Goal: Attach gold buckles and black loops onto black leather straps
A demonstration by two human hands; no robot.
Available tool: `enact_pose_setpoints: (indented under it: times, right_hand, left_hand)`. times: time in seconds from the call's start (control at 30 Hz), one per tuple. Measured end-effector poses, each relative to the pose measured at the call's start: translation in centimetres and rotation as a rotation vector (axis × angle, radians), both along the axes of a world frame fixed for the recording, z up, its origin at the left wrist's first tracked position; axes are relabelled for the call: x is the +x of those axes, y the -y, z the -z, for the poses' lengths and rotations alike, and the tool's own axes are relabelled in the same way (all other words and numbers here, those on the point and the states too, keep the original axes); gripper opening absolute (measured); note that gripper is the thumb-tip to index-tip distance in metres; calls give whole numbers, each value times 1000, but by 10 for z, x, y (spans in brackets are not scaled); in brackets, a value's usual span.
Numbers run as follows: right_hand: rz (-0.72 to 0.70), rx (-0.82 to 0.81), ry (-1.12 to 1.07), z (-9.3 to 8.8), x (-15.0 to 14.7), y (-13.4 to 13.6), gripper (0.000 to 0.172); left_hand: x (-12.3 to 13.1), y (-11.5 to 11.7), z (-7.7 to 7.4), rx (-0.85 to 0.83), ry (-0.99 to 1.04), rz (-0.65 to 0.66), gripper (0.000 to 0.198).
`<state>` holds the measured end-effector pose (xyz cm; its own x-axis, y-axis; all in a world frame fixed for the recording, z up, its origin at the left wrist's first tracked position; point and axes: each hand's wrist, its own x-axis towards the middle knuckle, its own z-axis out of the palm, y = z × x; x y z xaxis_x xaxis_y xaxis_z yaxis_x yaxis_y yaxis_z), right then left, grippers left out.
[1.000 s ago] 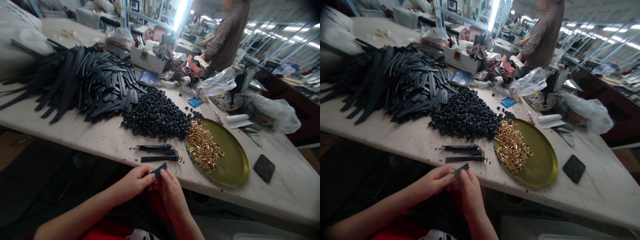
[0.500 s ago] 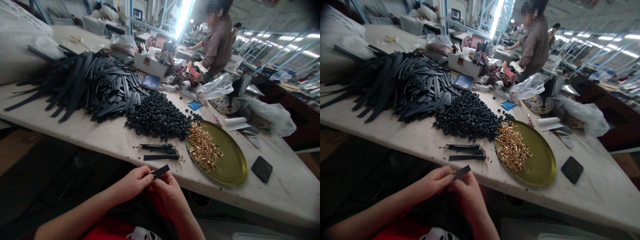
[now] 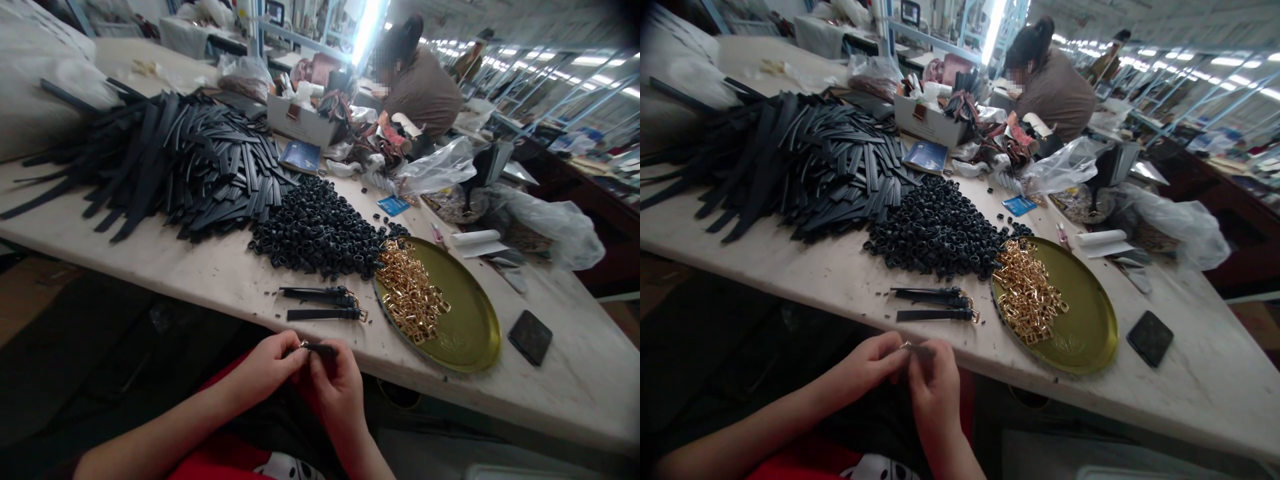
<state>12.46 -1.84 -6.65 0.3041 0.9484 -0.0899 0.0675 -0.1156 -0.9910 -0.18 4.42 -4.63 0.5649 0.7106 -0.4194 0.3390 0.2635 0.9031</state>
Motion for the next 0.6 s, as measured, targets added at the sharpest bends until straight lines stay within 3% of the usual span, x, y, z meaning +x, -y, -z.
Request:
enact_pose_setpoints:
  times: [0.07, 0.23, 0.33, 0.47, 0.53, 0.6]
  right_hand:
    - [-5, 53, 199, 2, 4, -1, 4]
    - [-114, -170, 2, -3, 14, -11, 12]
    - [-190, -158, 39, -14, 20, -15, 17]
    - [-379, -117, 155, -29, 45, -31, 34]
    - [-370, -87, 320, -31, 71, -52, 39]
    - [-186, -59, 658, -28, 99, -78, 30]
  left_hand:
    - [0, 2, -3, 96, -71, 14, 28]
    - [-1, -6, -5, 194, -196, 136, 35]
    - [2, -17, 2, 177, -187, 129, 36]
    - [12, -28, 3, 172, -133, 125, 23]
    - [18, -31, 0, 181, -100, 176, 25]
    - [24, -34, -2, 162, -80, 189, 24]
